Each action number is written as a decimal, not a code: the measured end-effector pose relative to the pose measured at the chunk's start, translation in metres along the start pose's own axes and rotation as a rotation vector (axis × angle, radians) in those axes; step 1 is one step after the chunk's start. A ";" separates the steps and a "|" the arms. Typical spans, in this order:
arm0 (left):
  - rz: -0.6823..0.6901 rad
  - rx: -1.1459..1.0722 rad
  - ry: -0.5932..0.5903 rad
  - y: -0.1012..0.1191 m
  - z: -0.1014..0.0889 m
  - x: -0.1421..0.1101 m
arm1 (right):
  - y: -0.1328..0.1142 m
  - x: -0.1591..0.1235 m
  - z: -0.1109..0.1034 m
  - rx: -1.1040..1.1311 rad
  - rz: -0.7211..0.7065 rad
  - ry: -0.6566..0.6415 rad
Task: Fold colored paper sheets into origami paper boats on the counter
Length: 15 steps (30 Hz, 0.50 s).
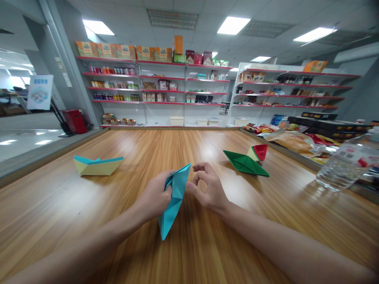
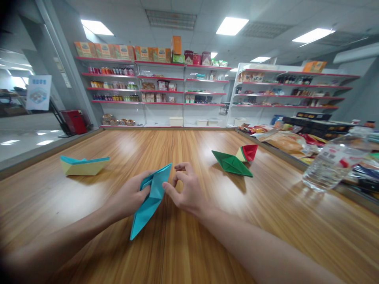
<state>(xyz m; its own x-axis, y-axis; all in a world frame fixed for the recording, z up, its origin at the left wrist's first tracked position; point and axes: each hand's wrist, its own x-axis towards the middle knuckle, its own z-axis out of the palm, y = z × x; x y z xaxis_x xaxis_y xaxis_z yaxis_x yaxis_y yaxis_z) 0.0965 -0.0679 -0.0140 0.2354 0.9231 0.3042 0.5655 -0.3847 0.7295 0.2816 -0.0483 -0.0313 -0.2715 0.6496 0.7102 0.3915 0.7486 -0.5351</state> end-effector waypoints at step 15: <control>0.011 0.052 0.256 -0.003 0.012 -0.006 | -0.022 -0.008 0.012 -0.172 0.154 -0.281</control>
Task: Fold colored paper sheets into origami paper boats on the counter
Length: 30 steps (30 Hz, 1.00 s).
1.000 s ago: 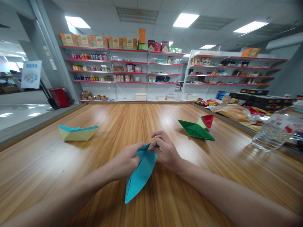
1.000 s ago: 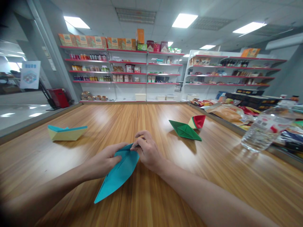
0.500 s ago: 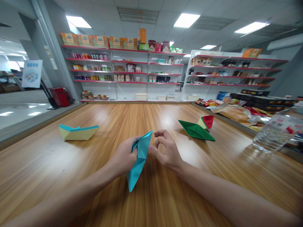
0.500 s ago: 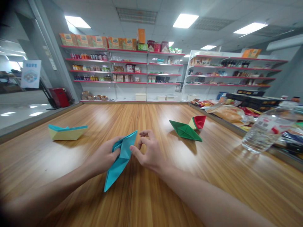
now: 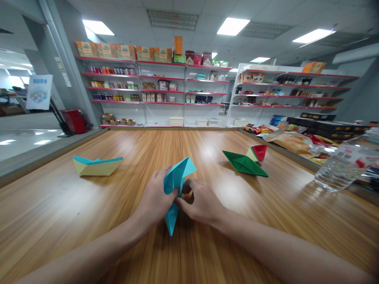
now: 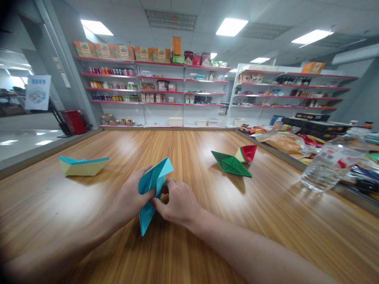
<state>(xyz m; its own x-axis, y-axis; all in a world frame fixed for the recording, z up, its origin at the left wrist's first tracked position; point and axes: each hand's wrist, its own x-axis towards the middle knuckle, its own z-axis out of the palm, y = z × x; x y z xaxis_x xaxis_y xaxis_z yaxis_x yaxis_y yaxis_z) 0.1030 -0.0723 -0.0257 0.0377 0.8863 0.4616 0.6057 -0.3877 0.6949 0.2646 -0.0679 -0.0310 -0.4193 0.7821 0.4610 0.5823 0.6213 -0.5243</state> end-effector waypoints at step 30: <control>-0.334 -0.791 -0.167 -0.021 -0.002 0.011 | 0.049 0.019 -0.008 0.165 0.286 0.384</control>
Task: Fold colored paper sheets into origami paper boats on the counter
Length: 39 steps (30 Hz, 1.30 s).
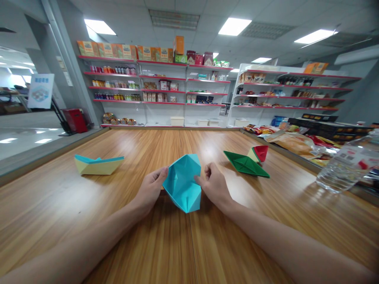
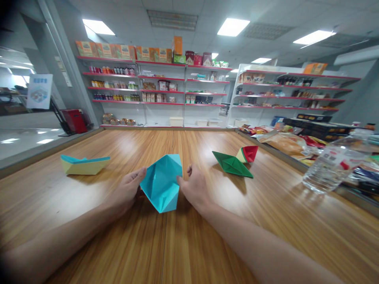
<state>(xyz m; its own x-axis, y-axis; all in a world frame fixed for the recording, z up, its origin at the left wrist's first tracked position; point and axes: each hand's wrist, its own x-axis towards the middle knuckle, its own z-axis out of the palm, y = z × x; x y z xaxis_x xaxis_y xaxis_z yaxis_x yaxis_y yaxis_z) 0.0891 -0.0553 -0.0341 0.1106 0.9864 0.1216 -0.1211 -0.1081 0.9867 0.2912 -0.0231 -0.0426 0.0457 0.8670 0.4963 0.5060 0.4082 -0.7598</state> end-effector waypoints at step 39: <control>0.125 0.341 -0.168 0.012 0.021 -0.017 | -0.051 -0.019 -0.005 0.488 -0.046 -0.183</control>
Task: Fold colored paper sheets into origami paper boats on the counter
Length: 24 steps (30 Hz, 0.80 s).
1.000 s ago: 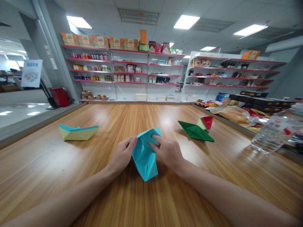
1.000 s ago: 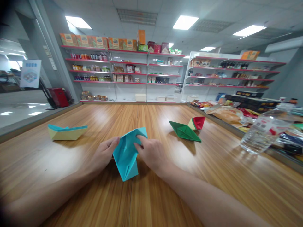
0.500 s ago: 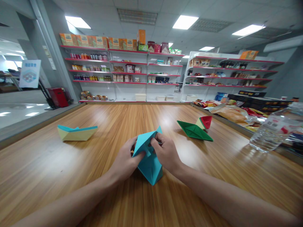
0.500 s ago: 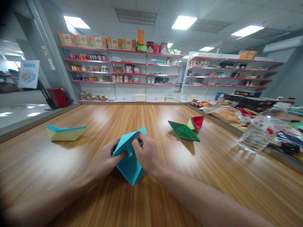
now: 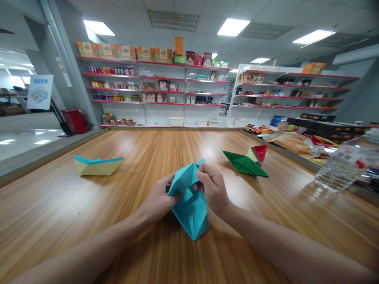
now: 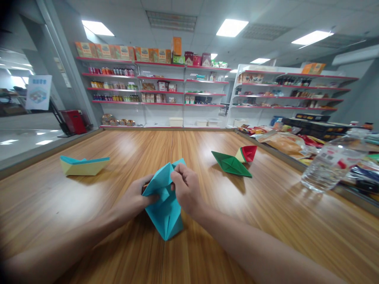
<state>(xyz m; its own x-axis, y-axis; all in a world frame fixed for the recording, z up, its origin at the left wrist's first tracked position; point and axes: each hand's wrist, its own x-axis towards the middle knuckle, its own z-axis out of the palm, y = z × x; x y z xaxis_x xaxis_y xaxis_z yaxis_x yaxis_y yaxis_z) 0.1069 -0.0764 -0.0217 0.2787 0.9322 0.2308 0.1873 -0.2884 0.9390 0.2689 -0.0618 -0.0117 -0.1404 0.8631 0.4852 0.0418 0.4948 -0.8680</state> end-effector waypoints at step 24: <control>-0.096 -0.647 -0.193 -0.002 -0.001 -0.005 | 0.008 -0.003 0.012 0.303 0.362 -0.223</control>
<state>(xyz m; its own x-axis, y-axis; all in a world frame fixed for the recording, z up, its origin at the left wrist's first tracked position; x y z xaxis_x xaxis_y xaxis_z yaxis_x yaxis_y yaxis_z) 0.1045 -0.0801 -0.0242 0.4637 0.8739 0.1457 -0.3649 0.0386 0.9303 0.2581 -0.0616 -0.0212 -0.3783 0.9146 0.1426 -0.1570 0.0884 -0.9836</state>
